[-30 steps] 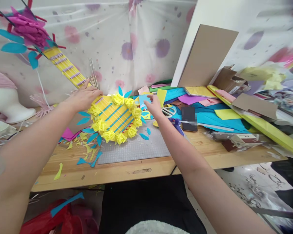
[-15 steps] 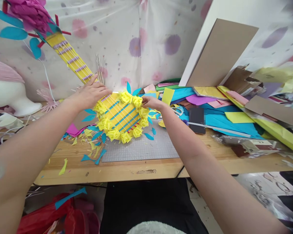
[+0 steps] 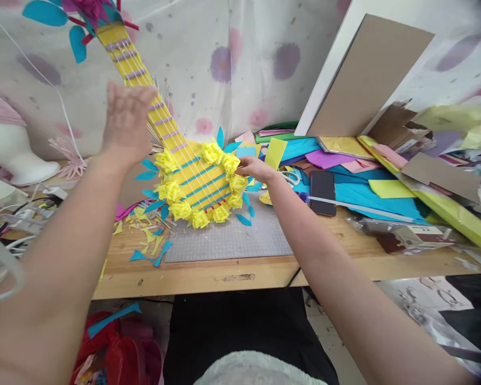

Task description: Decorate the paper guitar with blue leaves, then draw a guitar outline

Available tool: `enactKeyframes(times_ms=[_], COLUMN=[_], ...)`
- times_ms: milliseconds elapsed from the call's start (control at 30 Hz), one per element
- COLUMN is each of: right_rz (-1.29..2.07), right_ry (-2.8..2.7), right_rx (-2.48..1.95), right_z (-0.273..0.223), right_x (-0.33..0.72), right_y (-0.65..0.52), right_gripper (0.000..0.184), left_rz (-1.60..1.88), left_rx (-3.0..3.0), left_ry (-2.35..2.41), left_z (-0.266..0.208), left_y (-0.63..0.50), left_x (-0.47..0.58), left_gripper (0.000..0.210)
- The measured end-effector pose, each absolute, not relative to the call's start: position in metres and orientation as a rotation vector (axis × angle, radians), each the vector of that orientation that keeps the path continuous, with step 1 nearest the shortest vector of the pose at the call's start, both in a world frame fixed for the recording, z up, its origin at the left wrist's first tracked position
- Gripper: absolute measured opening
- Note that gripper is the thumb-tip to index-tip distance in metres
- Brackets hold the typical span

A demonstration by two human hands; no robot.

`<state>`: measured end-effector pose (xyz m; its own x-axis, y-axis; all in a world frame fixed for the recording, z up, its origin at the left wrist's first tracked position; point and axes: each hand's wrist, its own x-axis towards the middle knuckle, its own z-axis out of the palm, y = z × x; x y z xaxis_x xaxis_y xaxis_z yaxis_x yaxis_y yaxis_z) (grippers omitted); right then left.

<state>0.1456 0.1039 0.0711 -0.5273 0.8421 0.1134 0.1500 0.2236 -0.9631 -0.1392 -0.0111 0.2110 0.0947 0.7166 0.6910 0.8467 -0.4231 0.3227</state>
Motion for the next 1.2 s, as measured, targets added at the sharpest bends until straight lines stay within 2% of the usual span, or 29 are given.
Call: enactKeyframes(times_ms=[67,167,300,400,533,667,900,1200], right_rz=[1.381,1.372,1.322,1.320,1.373,1.428,1.486,1.395], right_ry=[-1.793,-1.689,-1.536,-1.463,-1.413,-1.394,-1.369,-1.498], right_rx=[-0.916,-0.942,-0.976,-1.011,-1.027,-0.993,-1.014,-1.069], right_z=[0.066,0.059,0.054,0.053,0.053,0.048,0.039,0.023], right_x=[0.149,0.154,0.157,0.158,0.156,0.155,0.156,0.142], right_y=[0.100,0.091,0.078,0.071,0.063,0.057,0.055,0.045], right_gripper=[0.028,0.029,0.035,0.033,0.027,0.026,0.022,0.027], left_rz=[-1.493,-1.855,-2.339,-2.613,-2.841,-2.912,-3.052,-2.501], left_rx=[-1.913,-1.425,-0.865,-0.994,-1.046,-1.053,-1.156,-1.517], left_ry=[-1.501,-1.446,-1.864,-2.267,-2.406,-2.475,-2.652,-3.090], left_z=[0.190,0.132,0.049,0.017,0.010,0.015,0.025,0.034], left_y=[-0.019,-0.030,-0.035,-0.033,-0.031,-0.036,-0.050,-0.053], left_x=[-0.144,-0.144,-0.126,-0.111,-0.100,-0.100,-0.118,-0.155], left_gripper=[0.068,0.053,0.036,0.024,0.016,0.009,0.013,0.013])
